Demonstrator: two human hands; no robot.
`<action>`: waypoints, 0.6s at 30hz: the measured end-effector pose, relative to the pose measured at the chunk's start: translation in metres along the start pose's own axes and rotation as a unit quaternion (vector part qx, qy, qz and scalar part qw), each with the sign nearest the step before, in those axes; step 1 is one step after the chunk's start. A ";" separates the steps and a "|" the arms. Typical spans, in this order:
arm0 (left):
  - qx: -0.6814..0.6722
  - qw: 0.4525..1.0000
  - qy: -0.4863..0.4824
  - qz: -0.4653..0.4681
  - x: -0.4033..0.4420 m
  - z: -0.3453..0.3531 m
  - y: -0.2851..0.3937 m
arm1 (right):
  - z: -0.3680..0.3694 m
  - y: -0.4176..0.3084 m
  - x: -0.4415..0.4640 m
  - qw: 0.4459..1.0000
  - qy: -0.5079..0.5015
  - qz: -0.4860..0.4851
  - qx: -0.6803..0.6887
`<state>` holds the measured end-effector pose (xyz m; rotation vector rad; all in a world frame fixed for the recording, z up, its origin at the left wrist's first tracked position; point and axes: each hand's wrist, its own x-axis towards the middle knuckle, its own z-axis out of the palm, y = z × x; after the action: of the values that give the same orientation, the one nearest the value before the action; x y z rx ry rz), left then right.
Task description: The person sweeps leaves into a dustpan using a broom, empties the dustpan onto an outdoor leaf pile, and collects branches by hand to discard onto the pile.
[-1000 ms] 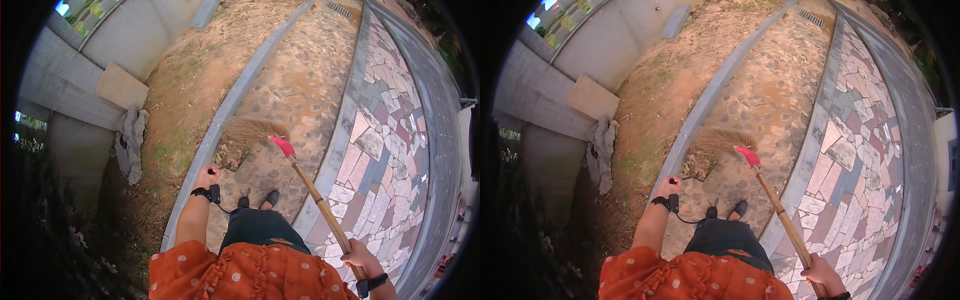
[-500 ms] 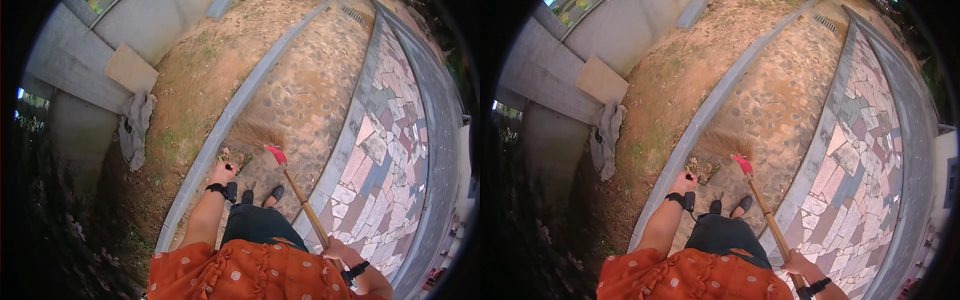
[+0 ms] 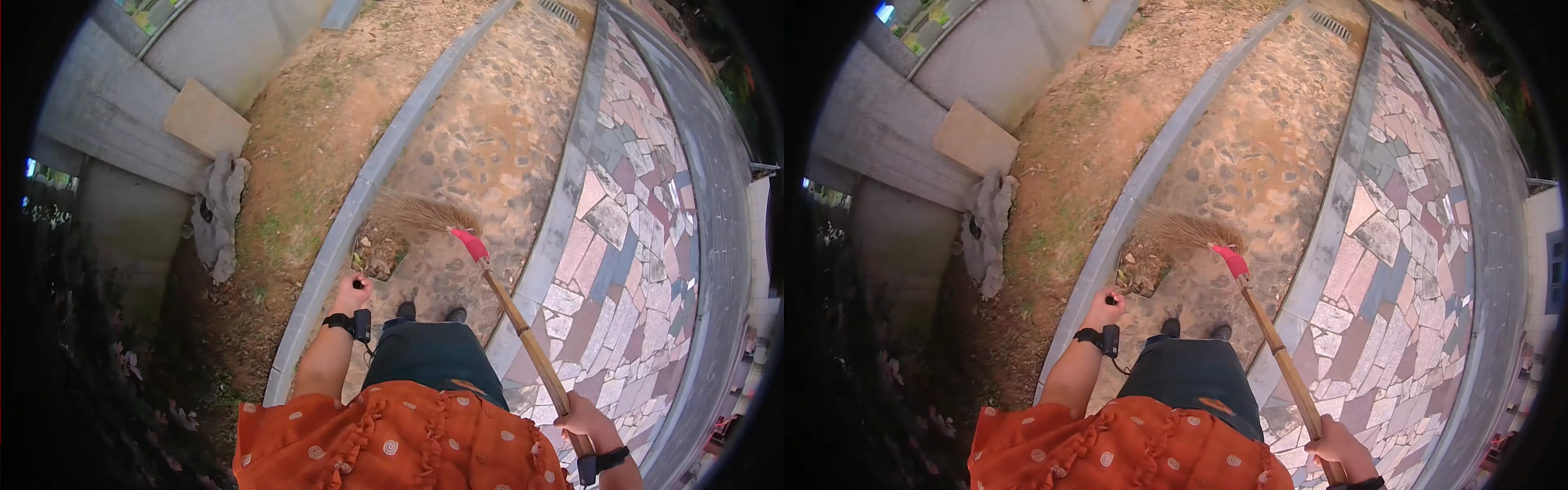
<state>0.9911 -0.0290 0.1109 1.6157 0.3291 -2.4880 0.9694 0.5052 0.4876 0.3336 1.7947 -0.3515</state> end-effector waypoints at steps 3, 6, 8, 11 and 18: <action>-0.024 0.998 0.035 -0.046 0.040 -0.019 0.020 | 0.000 -0.021 0.048 1.000 -0.013 -0.021 0.019; -0.021 0.998 0.045 -0.032 0.090 -0.035 0.036 | 0.013 -0.022 0.064 0.991 -0.008 -0.046 -0.124; 0.075 0.997 -0.007 0.030 0.091 -0.039 0.029 | 0.024 0.005 0.065 0.977 -0.004 -0.057 -0.207; 0.265 0.946 -0.120 0.141 0.078 -0.034 0.010 | 0.017 0.038 0.037 0.973 -0.032 -0.048 -0.221; -0.080 0.996 -0.019 0.038 -0.012 -0.042 -0.010 | -0.029 0.091 -0.032 0.982 -0.019 -0.031 -0.184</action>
<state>1.0304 -0.0082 0.1068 1.4878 0.4403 -2.3672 0.9881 0.5984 0.5202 0.0102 1.7920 -0.0634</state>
